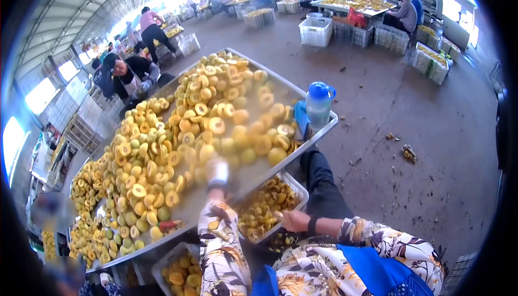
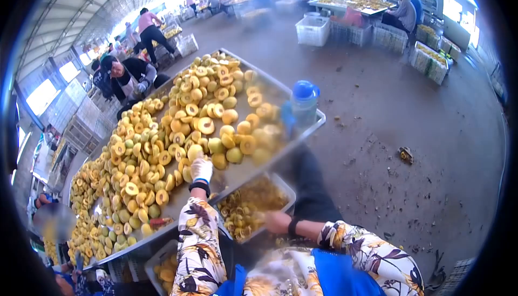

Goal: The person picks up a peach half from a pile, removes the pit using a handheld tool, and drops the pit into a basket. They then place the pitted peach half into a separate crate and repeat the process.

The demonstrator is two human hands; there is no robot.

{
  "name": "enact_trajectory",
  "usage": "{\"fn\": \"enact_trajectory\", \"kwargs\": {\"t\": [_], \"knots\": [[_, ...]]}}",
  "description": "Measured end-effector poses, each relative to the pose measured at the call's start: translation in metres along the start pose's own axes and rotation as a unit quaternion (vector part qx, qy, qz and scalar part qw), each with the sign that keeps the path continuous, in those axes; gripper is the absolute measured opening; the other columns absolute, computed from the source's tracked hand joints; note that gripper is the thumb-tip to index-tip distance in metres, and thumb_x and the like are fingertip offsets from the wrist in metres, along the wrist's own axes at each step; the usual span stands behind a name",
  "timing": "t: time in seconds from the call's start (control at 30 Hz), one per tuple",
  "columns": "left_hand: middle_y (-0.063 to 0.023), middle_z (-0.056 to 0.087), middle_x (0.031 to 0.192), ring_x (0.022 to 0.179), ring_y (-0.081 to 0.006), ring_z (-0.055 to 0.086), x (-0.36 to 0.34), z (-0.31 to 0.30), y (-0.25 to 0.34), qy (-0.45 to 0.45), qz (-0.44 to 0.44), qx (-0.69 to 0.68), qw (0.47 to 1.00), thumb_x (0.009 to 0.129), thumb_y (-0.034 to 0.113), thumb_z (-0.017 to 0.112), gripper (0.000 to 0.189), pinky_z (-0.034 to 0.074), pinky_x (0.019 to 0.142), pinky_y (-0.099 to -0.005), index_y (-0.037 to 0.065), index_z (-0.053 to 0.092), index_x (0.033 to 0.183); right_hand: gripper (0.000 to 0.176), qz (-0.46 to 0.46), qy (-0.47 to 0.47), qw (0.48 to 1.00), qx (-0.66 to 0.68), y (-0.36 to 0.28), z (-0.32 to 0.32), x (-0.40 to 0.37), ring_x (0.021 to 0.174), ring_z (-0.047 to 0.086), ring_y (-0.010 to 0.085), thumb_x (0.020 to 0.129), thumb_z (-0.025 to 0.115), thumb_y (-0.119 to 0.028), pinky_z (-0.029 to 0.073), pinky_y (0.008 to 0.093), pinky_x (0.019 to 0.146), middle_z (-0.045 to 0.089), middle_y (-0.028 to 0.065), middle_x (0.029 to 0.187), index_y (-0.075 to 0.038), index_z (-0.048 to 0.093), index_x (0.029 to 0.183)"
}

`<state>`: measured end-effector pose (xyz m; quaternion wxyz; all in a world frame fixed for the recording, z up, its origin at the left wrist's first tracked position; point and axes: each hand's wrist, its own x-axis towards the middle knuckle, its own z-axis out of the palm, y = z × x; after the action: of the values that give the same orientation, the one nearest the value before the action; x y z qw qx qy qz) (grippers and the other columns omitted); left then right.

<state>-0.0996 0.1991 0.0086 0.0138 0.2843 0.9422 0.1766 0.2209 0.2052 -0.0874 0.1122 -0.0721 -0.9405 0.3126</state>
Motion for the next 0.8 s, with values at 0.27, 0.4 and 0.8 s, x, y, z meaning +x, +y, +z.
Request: {"fn": "enact_trajectory", "kwargs": {"t": [0.27,0.4,0.8], "knots": [[-0.0062,0.063,0.078,0.066,-0.0231,0.064,-0.121,-0.059,-0.015,-0.044,-0.163,-0.696,0.698,0.082,0.062,0.049,0.056,0.047,0.044,-0.0307,0.010,0.054,0.100,0.019,0.128,-0.020,0.986,0.110,-0.078,-0.081,0.060,0.065,0.056,0.0299,0.082,0.057,-0.019,0.044,0.0408,0.057,0.061,0.0176,0.081,-0.002,0.050,0.085],[-0.0043,0.061,0.081,0.065,-0.0192,0.059,-0.171,-0.065,0.012,-0.021,-0.218,-0.730,0.648,0.084,0.061,0.046,0.052,0.048,0.053,-0.0343,0.014,0.054,0.102,0.028,0.086,0.064,0.986,0.127,-0.090,-0.068,0.075,0.067,0.056,0.0434,0.084,0.057,-0.022,0.043,0.0485,0.062,0.057,0.0259,0.068,0.001,0.042,0.090],[-0.0046,0.055,0.094,0.082,-0.0156,0.057,-0.195,-0.040,0.027,0.011,-0.171,-0.737,0.654,0.089,0.022,0.056,0.022,0.050,0.070,-0.0281,0.004,0.055,0.102,0.021,0.106,0.016,0.984,0.142,-0.087,-0.030,0.056,0.070,0.056,0.0434,0.079,0.055,-0.011,0.045,0.0476,0.062,0.057,0.0261,0.070,0.004,0.043,0.085]]}}
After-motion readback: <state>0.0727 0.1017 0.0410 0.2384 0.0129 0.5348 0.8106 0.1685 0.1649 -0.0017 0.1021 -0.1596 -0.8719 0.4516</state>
